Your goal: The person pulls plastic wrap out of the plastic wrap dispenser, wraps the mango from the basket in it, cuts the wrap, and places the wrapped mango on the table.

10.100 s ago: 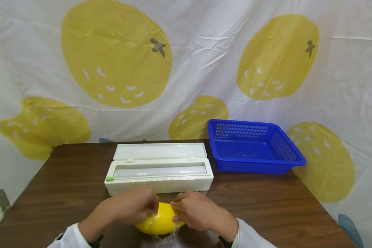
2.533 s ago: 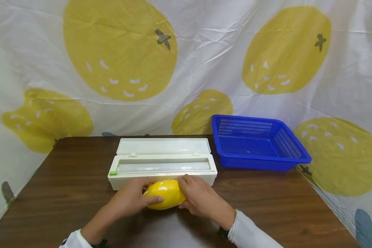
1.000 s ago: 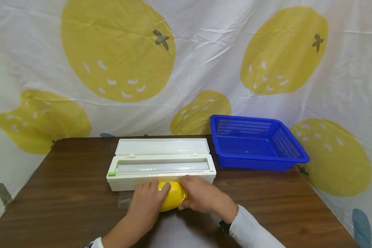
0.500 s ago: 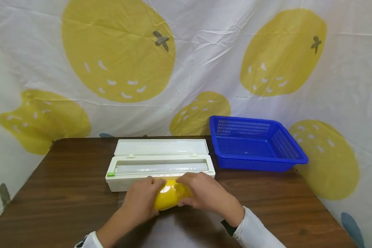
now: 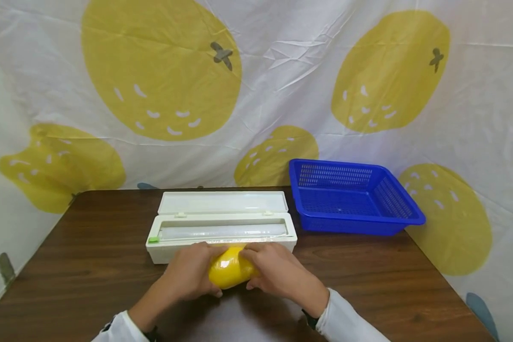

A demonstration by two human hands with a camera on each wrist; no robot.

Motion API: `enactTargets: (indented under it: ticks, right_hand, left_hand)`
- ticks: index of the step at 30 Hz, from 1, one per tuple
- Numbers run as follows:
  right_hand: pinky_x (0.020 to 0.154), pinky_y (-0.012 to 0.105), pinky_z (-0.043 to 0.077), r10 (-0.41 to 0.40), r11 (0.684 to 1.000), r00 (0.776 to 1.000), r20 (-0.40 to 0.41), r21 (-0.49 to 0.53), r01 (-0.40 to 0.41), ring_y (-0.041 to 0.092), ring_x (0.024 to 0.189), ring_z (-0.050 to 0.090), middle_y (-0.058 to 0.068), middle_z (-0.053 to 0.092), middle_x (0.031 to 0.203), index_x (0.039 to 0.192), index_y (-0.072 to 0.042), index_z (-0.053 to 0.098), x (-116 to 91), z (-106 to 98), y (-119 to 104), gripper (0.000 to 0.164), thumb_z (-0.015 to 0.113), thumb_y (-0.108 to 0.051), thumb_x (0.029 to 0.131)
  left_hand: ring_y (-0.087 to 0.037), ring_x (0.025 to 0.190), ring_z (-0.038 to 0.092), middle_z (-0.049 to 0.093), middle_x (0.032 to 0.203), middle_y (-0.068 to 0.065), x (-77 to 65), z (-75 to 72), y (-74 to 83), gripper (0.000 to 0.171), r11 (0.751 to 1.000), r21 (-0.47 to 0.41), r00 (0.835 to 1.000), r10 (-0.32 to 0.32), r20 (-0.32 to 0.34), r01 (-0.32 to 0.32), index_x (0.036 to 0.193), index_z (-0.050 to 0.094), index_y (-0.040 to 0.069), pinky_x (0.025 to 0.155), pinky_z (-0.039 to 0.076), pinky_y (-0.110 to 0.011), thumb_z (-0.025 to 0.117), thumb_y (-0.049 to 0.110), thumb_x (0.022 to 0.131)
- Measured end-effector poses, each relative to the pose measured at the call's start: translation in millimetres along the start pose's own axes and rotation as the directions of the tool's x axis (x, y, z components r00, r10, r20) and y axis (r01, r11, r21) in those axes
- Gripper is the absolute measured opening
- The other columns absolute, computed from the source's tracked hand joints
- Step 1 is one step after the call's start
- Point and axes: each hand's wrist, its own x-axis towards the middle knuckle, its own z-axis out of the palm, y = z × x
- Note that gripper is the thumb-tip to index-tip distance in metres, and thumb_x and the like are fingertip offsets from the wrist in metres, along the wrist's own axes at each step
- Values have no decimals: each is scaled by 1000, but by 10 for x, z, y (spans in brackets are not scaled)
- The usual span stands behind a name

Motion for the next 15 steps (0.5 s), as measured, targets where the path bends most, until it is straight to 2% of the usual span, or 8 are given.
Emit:
enactTargets:
  ticks: [5, 10, 15]
  right_hand:
    - [71, 33, 59, -14, 1000, 1000, -15, -10, 14, 13, 79, 64, -3, 70, 99, 98, -14, 67, 10, 28, -1, 48, 92, -34, 62]
    - [69, 33, 59, -16, 999, 1000, -21, -35, 16, 13, 77, 63, -3, 69, 96, 96, -15, 66, 23, 76, 6, 48, 93, -31, 59]
    - [68, 33, 59, -8, 998, 1000, -12, -59, 8, 13, 76, 63, -2, 69, 95, 98, -15, 67, 22, 116, 6, 48, 93, -31, 60]
  left_hand:
    - [-15, 74, 55, 74, 92, 0, 23, -37, -61, 88, 999, -42, 1000, 19, 24, -18, 126, 70, 14, 69, 47, -39, 95, 43, 46]
    - [-14, 74, 55, 75, 93, 1, 36, -36, -92, 86, 998, -60, 999, 30, 24, -29, 124, 71, 14, 67, 46, -38, 94, 44, 47]
    - [-13, 71, 54, 72, 88, 5, 37, -15, -115, 81, 997, -71, 999, 41, 34, -39, 122, 72, 20, 64, 44, -36, 94, 46, 49]
